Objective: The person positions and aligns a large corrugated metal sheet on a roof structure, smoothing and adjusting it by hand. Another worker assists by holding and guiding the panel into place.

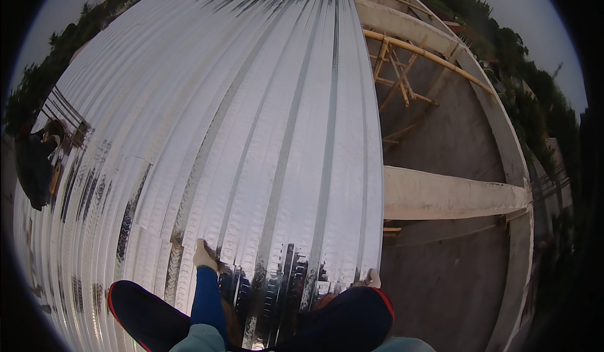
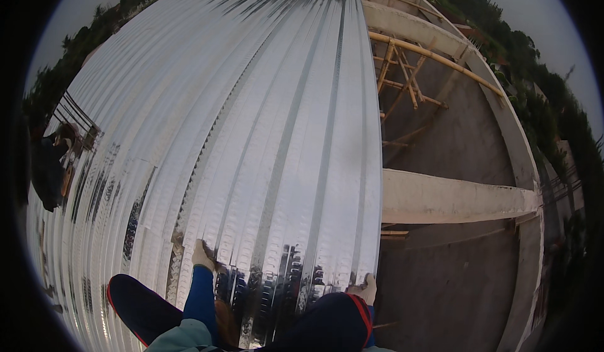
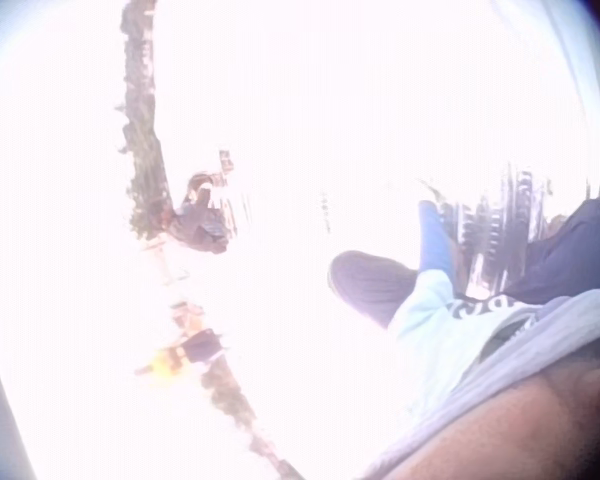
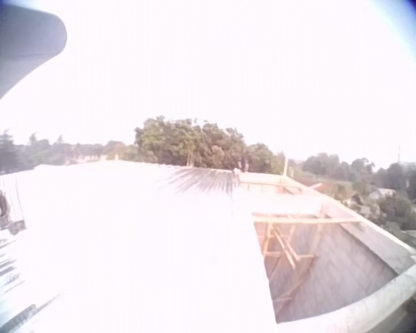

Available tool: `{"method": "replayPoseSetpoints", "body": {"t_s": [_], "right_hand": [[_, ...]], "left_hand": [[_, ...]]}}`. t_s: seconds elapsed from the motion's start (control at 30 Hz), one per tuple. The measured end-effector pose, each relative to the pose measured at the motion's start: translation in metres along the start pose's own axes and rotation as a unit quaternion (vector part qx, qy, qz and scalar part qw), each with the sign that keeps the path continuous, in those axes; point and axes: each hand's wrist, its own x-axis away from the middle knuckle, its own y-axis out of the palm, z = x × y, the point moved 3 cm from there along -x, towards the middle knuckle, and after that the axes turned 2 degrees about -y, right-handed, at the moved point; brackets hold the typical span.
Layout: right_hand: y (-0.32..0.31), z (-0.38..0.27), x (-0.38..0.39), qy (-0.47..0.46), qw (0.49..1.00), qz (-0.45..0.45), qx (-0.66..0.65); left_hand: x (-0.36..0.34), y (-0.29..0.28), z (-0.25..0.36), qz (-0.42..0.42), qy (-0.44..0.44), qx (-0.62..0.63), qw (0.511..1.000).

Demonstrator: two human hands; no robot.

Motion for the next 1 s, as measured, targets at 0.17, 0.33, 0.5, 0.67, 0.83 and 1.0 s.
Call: {"method": "replayPoseSetpoints", "body": {"t_s": [0.17,0.33,0.5,0.67,0.83,1.0], "right_hand": [[-0.037,-0.003,-0.04,0.011,0.995,0.086,0.043],[0.0,-0.002,-0.014,-0.035,0.999,0.034,0.025],[-0.049,-0.035,-0.033,-0.06,0.991,-0.02,0.117],[0.0,-0.036,-0.001,-0.015,0.999,0.03,-0.035],[0.052,-0.044,0.007,-0.068,0.996,0.034,0.038],[0.089,-0.041,-0.022,-0.06,0.996,-0.065,0.017]], "left_hand": [[0.021,0.003,0.004,0.009,0.042,-0.135,0.99],[0.01,-0.007,0.027,-0.015,0.057,-0.075,0.995],[0.027,0.0,-0.004,0.003,0.068,-0.096,0.993],[0.022,0.007,0.008,0.017,0.068,-0.13,0.989],[0.039,0.049,0.032,0.0,0.118,-0.131,0.984],[0.005,0.087,0.019,-0.015,0.109,-0.145,0.983]]}}
